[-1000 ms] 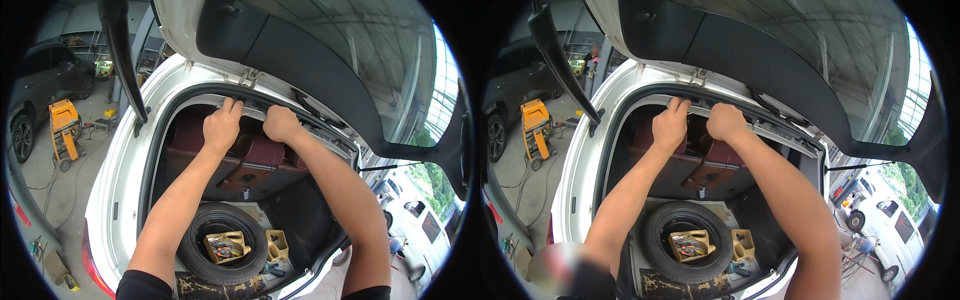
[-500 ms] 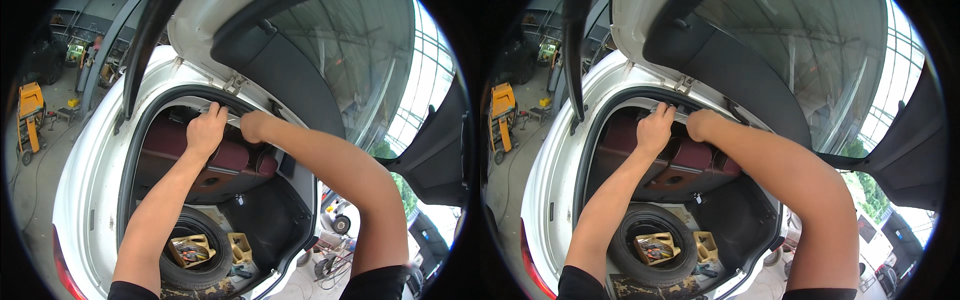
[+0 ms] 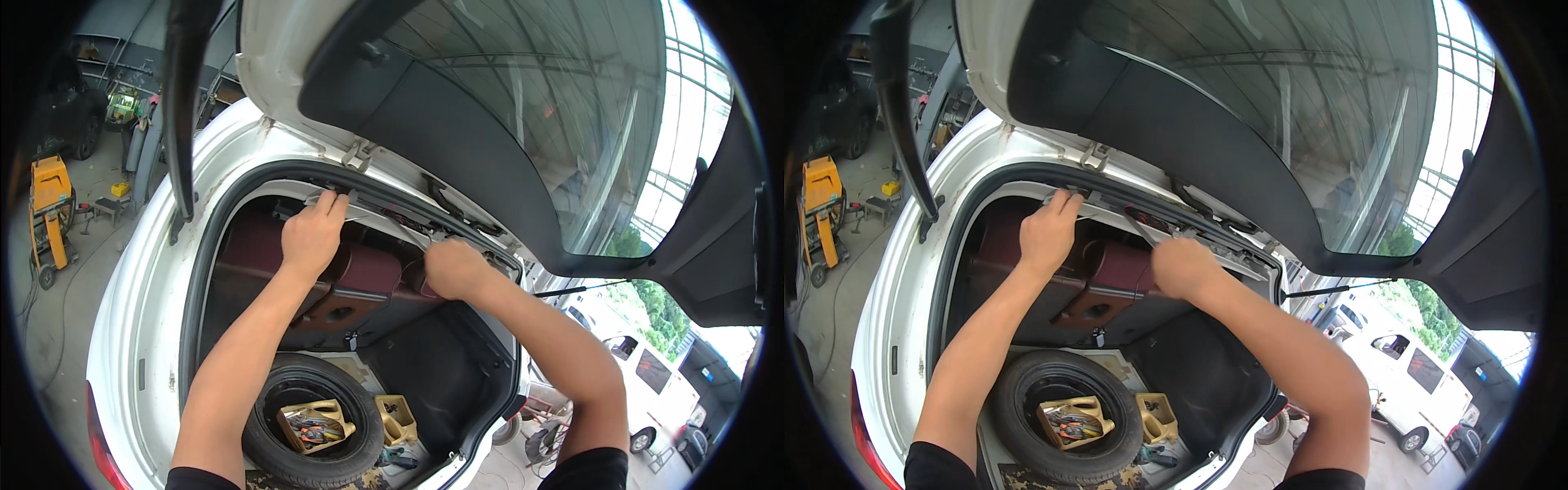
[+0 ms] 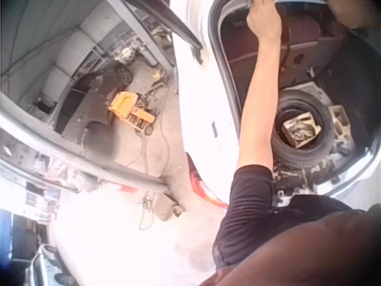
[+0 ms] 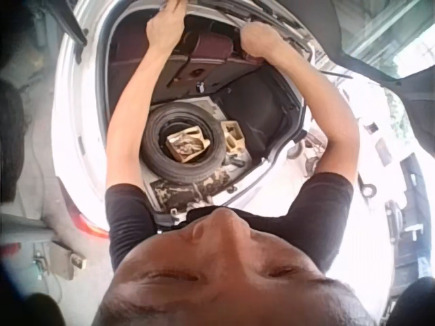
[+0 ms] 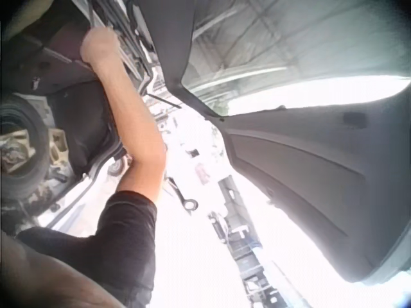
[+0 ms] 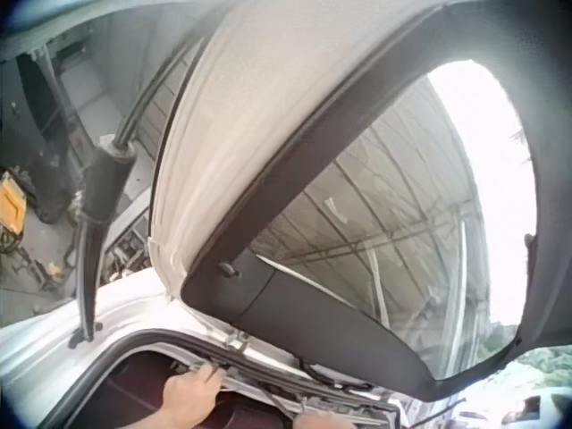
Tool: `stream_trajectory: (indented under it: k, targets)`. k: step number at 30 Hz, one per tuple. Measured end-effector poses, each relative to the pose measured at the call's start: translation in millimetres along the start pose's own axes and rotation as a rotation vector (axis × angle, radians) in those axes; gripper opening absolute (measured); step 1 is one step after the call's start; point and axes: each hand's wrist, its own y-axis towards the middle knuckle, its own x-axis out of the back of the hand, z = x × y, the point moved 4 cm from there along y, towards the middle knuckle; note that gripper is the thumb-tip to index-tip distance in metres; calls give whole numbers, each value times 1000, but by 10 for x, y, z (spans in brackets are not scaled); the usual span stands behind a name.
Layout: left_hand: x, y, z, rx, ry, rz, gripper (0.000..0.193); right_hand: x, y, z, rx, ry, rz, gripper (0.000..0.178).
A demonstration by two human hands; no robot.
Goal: The person uses a screwdriver to remove screws from the upper trim of a car trunk. They then detach and remove a long interior trim piece, exposing wiring. The person places the removed trim piece into the trunk area.
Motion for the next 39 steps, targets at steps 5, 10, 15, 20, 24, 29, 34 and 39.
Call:
stream_trajectory:
  k: [5, 10, 15, 20, 24, 29, 34, 39]
  targets:
    - [25, 28, -125, -24, 71, 14, 23, -726, -589, -1052, -194, 225, -137, 24]
    - [-77, 82, -333, -69, 142, 26, 27, -1296, -269, -1736, -329, 198, -47, 25]
    - [-215, 96, -656, -81, 166, 130, 27, -1566, 145, -1948, -389, 222, -73, 26]
    - [-267, 31, -763, 35, 151, 276, 26, -1726, 320, -2097, -330, 257, -133, 25]
    - [-268, -1, -769, 9, 235, 204, 23, -1874, 306, -2157, -301, 301, -172, 26]
    - [-281, 11, -796, 74, 198, 279, 27, -2222, -193, -2111, -292, 356, -480, 13]
    - [-315, -16, -905, 81, 229, 206, 24, -1756, -220, -1411, 114, 430, -1012, 15]
    - [-200, -36, -872, 107, 182, 227, 31, -1065, 201, -633, 354, 894, -1150, 40]
